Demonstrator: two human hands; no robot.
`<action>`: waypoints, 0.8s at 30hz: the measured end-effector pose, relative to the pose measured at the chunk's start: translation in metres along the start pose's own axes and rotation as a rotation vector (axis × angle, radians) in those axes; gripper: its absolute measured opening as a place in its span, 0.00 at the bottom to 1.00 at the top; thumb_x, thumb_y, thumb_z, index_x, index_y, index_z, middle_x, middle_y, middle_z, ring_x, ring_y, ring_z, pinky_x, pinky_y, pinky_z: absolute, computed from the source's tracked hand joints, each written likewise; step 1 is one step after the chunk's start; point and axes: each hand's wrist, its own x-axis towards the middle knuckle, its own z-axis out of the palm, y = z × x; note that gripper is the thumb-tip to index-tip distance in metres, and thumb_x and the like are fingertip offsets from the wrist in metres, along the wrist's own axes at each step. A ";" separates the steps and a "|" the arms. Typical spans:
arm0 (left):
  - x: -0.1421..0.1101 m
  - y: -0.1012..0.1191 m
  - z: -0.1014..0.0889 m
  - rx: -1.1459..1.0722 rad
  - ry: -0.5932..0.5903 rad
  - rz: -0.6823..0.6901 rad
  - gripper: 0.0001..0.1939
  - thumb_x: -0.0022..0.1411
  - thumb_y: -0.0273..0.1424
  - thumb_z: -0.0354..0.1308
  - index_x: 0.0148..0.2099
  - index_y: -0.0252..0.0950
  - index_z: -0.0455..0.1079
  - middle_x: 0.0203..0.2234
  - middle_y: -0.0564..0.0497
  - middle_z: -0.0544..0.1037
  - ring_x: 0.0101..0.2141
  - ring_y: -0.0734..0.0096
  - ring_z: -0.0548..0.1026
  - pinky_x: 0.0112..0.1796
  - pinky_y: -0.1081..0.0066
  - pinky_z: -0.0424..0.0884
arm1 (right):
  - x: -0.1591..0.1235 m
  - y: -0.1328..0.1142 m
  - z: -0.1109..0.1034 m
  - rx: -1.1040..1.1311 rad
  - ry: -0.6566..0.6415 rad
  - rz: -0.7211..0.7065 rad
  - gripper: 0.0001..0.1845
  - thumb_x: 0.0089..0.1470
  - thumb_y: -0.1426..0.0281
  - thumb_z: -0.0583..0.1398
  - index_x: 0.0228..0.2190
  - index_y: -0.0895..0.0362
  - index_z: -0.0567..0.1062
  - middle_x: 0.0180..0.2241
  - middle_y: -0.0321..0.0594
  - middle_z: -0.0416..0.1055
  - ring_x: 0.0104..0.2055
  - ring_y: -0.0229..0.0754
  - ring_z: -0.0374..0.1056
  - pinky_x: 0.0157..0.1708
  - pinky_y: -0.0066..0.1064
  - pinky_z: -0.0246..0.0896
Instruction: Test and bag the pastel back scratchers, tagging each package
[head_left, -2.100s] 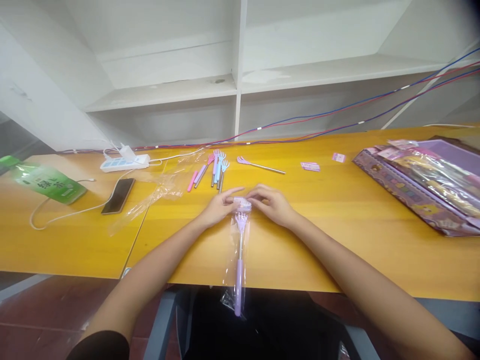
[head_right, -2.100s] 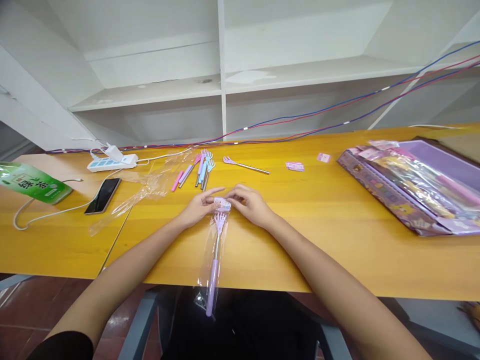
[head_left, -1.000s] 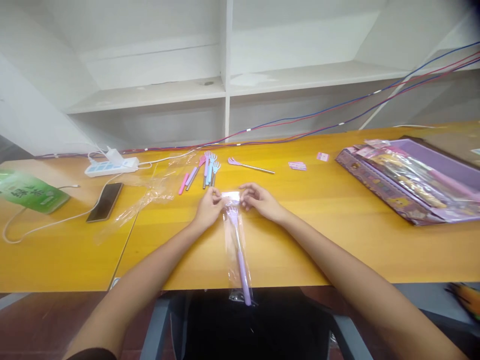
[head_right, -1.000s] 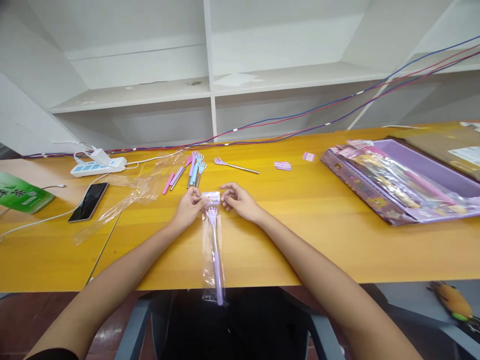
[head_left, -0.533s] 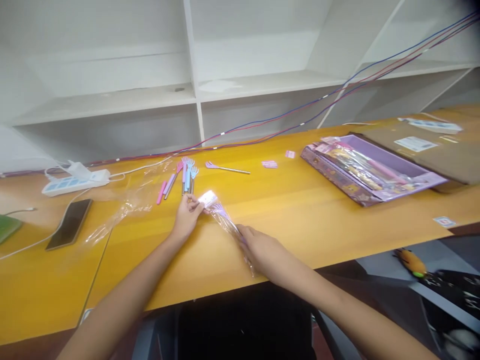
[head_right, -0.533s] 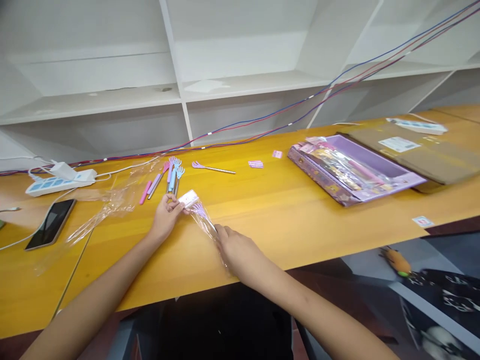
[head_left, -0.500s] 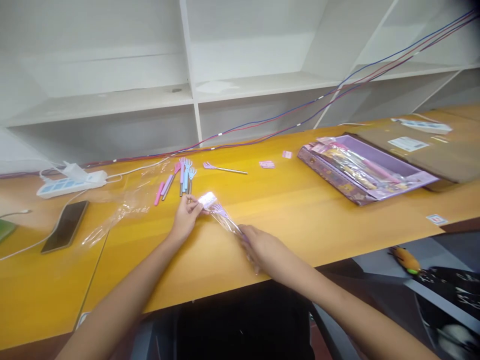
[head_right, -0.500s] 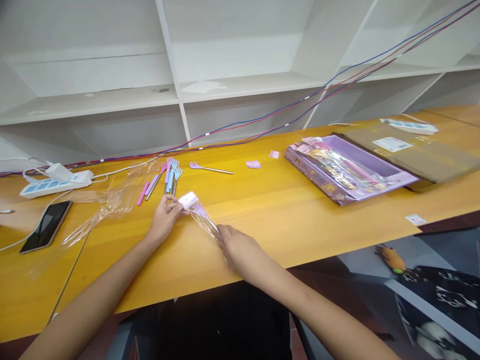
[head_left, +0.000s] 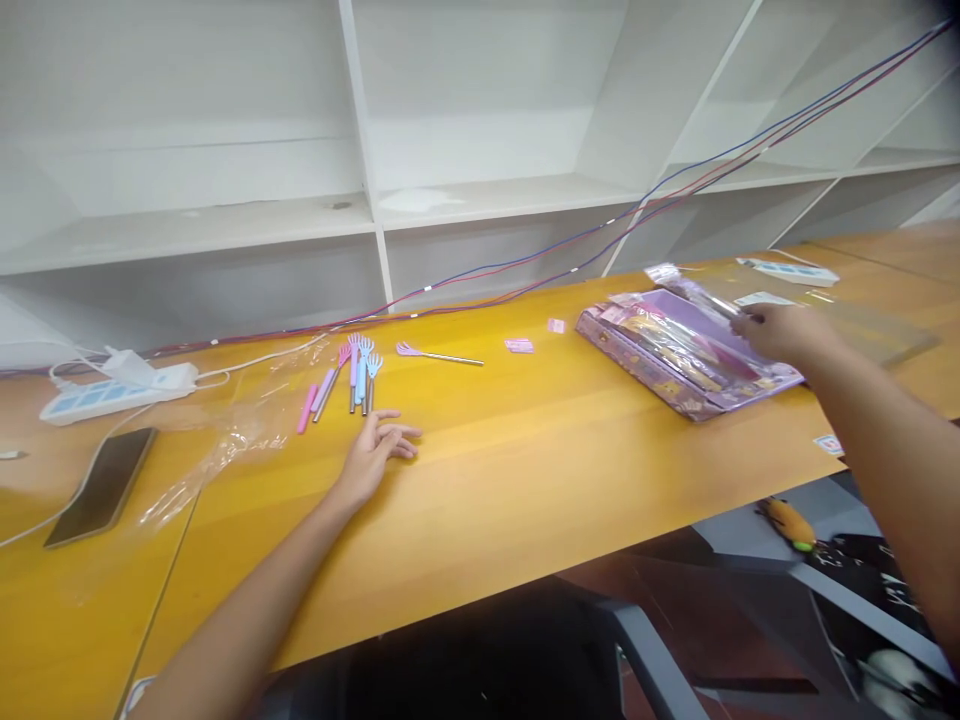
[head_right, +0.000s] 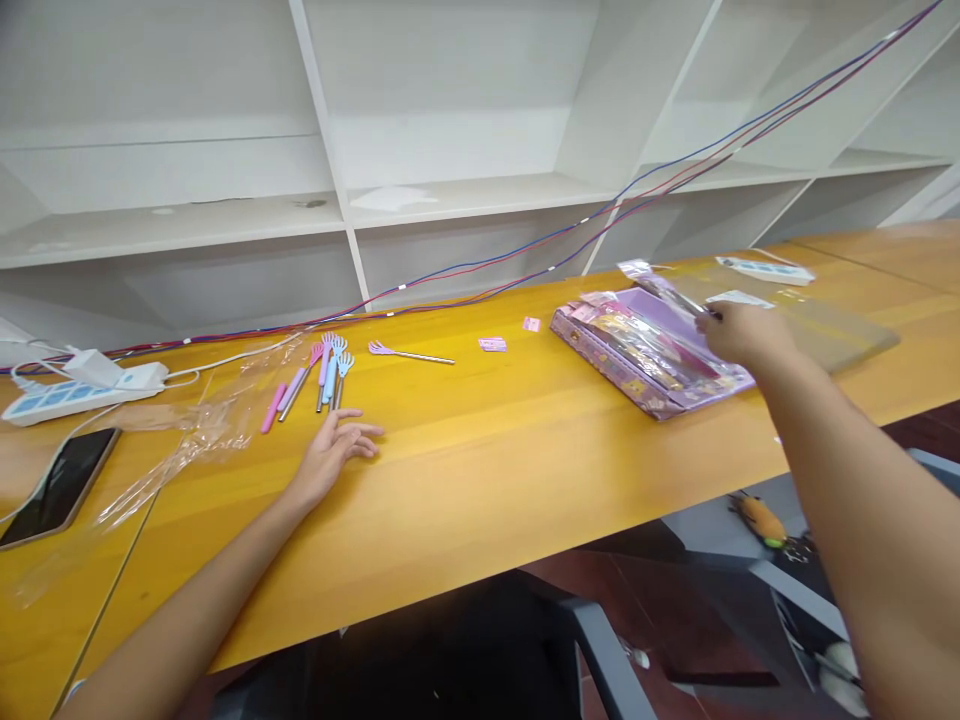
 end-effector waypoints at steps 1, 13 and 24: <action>0.000 0.000 0.000 -0.002 -0.004 -0.002 0.26 0.65 0.47 0.66 0.54 0.37 0.61 0.43 0.40 0.85 0.34 0.63 0.83 0.41 0.60 0.78 | 0.011 0.004 0.004 0.010 -0.020 0.003 0.27 0.69 0.67 0.53 0.62 0.66 0.75 0.57 0.67 0.74 0.43 0.53 0.66 0.39 0.39 0.53; -0.001 0.003 -0.003 0.217 0.028 0.074 0.10 0.68 0.38 0.58 0.47 0.38 0.68 0.36 0.47 0.82 0.30 0.67 0.79 0.34 0.66 0.74 | -0.022 -0.154 0.036 0.319 0.171 -0.552 0.21 0.67 0.70 0.53 0.50 0.65 0.82 0.50 0.59 0.78 0.48 0.48 0.70 0.49 0.37 0.60; 0.014 0.022 -0.054 1.183 0.410 0.557 0.09 0.67 0.26 0.58 0.47 0.41 0.78 0.43 0.44 0.75 0.49 0.53 0.72 0.67 0.45 0.55 | -0.083 -0.269 0.144 0.365 0.132 -0.546 0.32 0.70 0.52 0.48 0.64 0.56 0.71 0.67 0.54 0.66 0.65 0.63 0.61 0.63 0.59 0.57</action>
